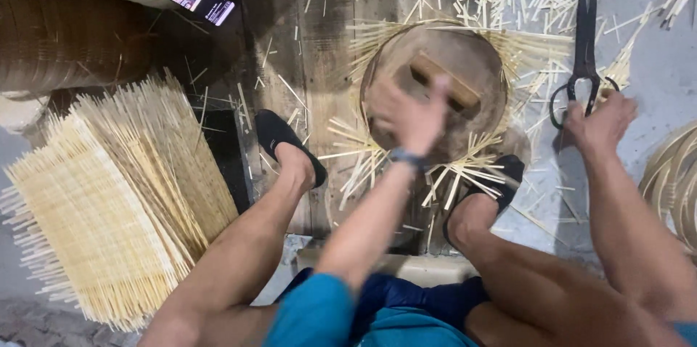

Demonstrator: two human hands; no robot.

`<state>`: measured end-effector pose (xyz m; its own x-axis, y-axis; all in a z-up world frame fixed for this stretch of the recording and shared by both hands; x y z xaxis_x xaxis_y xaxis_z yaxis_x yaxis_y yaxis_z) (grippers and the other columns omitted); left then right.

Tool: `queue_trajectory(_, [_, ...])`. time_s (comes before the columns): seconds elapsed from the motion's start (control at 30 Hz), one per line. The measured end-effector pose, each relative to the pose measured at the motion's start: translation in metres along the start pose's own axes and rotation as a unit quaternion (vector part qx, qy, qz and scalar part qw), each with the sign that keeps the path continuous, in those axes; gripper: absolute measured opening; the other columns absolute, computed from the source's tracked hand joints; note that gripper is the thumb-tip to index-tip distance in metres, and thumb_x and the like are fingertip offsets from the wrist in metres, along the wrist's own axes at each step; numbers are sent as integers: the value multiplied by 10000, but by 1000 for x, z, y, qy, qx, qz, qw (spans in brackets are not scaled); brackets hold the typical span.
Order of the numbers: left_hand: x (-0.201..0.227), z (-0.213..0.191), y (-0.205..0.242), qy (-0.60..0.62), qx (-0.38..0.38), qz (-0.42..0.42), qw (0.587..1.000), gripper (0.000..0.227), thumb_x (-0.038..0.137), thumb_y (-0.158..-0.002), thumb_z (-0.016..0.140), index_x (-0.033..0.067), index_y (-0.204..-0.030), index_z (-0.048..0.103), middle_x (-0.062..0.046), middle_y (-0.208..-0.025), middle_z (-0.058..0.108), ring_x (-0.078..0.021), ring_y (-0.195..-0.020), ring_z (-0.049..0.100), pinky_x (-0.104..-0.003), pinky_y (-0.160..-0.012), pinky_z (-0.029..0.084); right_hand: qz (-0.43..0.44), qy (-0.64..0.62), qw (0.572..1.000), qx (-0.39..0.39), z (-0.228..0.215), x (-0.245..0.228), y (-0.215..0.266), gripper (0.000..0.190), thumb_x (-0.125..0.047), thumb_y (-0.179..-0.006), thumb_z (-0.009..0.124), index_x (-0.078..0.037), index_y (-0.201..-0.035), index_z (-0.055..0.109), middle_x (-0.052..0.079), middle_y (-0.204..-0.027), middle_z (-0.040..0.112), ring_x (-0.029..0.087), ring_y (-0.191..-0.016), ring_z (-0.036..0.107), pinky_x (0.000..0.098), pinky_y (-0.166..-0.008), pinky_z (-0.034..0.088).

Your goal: Weaving and trimming bamboo strips to assemble a circular tray using a wooden mold and scissors.

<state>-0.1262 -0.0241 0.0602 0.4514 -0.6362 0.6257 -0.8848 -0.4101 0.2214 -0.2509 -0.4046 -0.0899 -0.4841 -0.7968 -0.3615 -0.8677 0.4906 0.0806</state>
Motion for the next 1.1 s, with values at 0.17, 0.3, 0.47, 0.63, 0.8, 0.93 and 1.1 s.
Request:
queue_trajectory(0.17, [2,63,8,-143,-101,-104,979,1361,850,-624,703,131,-1629,132,-249,-1685,38,-572,-1512,-92,-820,-1090,-37,-56,30,998,-24,17,32,-12,672,-229,-781,899,105,-1230,526,305,-1174,628,462,-1048,620,497,-907,514])
queue_trajectory(0.3, [10,45,-5,-237,-124,174,948,1345,772,-600,804,176,-1605,138,-256,-1685,88,-541,-1531,-23,-841,-1066,14,98,-28,975,-196,-5,-2,-21,603,-154,-745,829,94,-1231,572,305,-1067,676,418,-968,671,481,-861,538])
queue_trajectory(0.47, [5,17,-3,-166,-75,165,969,1556,719,-474,857,55,-1583,-9,-406,-1605,121,-527,-1483,146,-758,-1109,158,122,-152,937,-291,-9,9,11,397,-153,-765,740,63,-1091,667,231,-939,727,345,-844,715,458,-743,573])
queue_trajectory(0.63, [14,6,-3,-200,-116,162,959,1557,673,-427,884,155,-1595,-6,-338,-1507,324,-474,-1368,369,-683,-1126,253,5,72,988,-133,-67,-42,40,591,-525,-1022,783,28,-879,633,190,-825,624,378,-848,637,487,-796,510])
queue_trajectory(0.8, [11,21,-10,-180,-97,237,950,1541,674,-466,892,142,-1609,5,-349,-1480,351,-487,-1325,410,-650,-1063,313,-117,35,991,-61,-67,-67,36,563,-513,-1003,737,28,-1007,580,214,-1036,550,369,-993,556,490,-880,470])
queue_trajectory(0.93, [1,28,-5,-195,-128,191,953,1553,654,-454,886,130,-1610,-11,-337,-1472,350,-489,-1276,431,-625,-1050,326,-135,100,981,-96,-51,-101,19,610,-539,-919,763,49,-961,609,238,-1059,562,390,-1013,559,495,-866,472])
queue_trajectory(1.1, [7,27,-8,-212,-122,195,950,1552,646,-465,890,120,-1607,-19,-346,-1483,342,-503,-1289,419,-620,-1061,318,-165,173,970,-48,-39,-140,1,569,-498,-857,765,39,-992,634,202,-1023,582,351,-971,574,463,-880,477])
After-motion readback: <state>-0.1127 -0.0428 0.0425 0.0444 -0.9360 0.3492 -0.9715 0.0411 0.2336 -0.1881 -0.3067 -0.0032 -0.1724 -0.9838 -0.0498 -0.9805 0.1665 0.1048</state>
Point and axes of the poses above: each hand's wrist, its own y-axis away from the middle knuckle, its own z-axis out of the palm, x = y × z, the point moved 4 cm from there along -y, towards the middle knuckle
